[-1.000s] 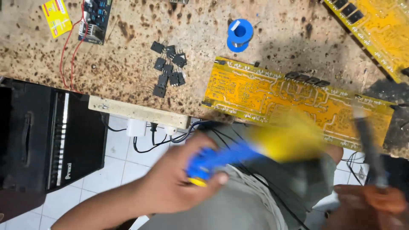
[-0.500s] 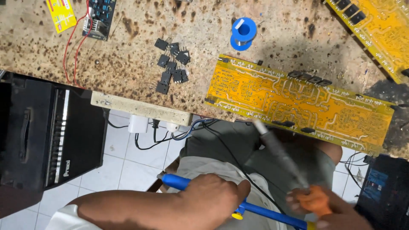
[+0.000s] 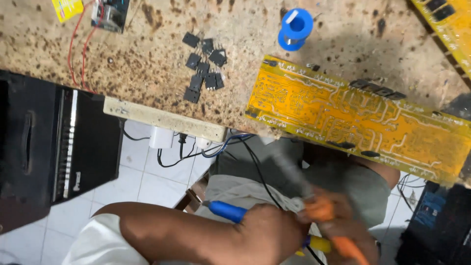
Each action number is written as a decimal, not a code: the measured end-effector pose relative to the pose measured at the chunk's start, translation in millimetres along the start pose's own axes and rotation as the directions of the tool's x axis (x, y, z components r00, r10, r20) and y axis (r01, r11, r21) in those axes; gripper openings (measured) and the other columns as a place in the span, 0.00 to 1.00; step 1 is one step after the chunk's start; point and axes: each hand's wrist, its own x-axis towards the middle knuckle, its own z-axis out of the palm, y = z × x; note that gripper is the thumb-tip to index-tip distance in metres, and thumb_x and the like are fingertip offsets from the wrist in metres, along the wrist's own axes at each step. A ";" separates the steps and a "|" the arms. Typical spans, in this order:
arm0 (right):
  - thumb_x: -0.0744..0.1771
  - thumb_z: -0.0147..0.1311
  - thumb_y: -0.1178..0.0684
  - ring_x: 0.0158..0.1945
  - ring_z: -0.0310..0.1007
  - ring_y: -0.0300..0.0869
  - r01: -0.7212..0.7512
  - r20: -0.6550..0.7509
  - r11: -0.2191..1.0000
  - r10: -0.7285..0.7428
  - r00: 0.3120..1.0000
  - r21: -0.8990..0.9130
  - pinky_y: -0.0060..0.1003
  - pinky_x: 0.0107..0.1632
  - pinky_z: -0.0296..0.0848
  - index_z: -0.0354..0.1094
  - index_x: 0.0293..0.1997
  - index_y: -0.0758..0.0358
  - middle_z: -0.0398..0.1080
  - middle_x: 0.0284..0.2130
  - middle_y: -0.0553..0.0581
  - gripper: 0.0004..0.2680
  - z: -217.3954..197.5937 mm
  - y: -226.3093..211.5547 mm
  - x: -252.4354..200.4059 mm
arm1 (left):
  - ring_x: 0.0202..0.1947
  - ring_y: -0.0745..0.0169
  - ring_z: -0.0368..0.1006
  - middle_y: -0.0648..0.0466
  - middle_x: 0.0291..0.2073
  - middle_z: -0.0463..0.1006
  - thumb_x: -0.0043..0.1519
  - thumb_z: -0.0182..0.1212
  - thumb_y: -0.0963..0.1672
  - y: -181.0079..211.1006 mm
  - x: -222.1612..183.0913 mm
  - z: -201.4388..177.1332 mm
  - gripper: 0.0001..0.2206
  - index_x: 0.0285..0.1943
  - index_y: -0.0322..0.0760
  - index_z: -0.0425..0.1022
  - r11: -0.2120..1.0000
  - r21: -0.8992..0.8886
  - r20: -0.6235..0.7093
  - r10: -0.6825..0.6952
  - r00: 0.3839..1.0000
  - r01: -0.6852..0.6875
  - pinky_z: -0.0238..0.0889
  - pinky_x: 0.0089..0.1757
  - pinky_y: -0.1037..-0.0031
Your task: Desoldering electronic components from a large printed circuit board using a soldering iron and a manual desoldering pump.
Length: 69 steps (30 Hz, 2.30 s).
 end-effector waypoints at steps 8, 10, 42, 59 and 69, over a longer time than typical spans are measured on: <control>0.71 0.51 0.58 0.61 0.70 0.69 -0.460 0.109 0.543 0.556 0.824 0.702 0.73 0.59 0.74 0.70 0.63 0.68 0.53 0.68 0.63 0.13 -109.4 69.0 -70.3 | 0.33 0.31 0.76 0.46 0.32 0.80 0.53 0.60 0.46 -67.5 -21.3 -4.8 0.15 0.48 0.45 0.66 0.929 -0.369 -0.146 -0.095 0.985 0.035 0.67 0.33 0.45; 0.70 0.59 0.60 0.50 0.82 0.63 -0.427 0.148 0.269 0.674 0.724 0.863 0.65 0.60 0.76 0.66 0.65 0.60 0.60 0.63 0.62 0.15 -82.8 29.4 -35.7 | 0.30 0.39 0.77 0.51 0.31 0.80 0.55 0.62 0.48 -74.5 -25.7 6.1 0.14 0.47 0.48 0.66 0.891 -0.453 -0.274 -0.132 0.953 -0.007 0.67 0.32 0.52; 0.72 0.41 0.48 0.46 0.75 0.51 -0.107 -0.273 0.949 0.023 0.962 -0.297 0.41 0.55 0.74 0.71 0.45 0.57 0.78 0.34 0.60 0.10 22.3 -59.7 80.6 | 0.31 0.60 0.62 0.51 0.34 0.62 0.68 0.59 0.53 -88.3 -30.7 -64.6 0.20 0.52 0.40 0.54 0.448 -0.112 -0.986 -0.159 0.044 -0.887 0.59 0.37 0.68; 0.72 0.42 0.51 0.56 0.74 0.52 -0.145 -0.107 0.928 0.115 0.988 -0.342 0.42 0.60 0.72 0.72 0.50 0.54 0.77 0.41 0.57 0.09 -8.8 -48.1 57.5 | 0.28 0.61 0.63 0.53 0.35 0.64 0.67 0.62 0.53 -85.9 -28.9 -73.7 0.20 0.52 0.43 0.56 0.435 -0.022 -0.952 -0.284 -0.114 -0.900 0.60 0.34 0.67; 0.72 0.41 0.49 0.52 0.77 0.51 -0.163 -0.211 0.941 0.102 0.972 -0.295 0.42 0.56 0.76 0.72 0.48 0.57 0.80 0.40 0.59 0.10 8.8 -61.9 68.3 | 0.26 0.60 0.65 0.54 0.34 0.64 0.73 0.58 0.57 -71.9 -45.9 -92.6 0.21 0.53 0.46 0.55 0.544 -0.011 -0.931 -0.312 -0.190 -0.839 0.66 0.38 0.62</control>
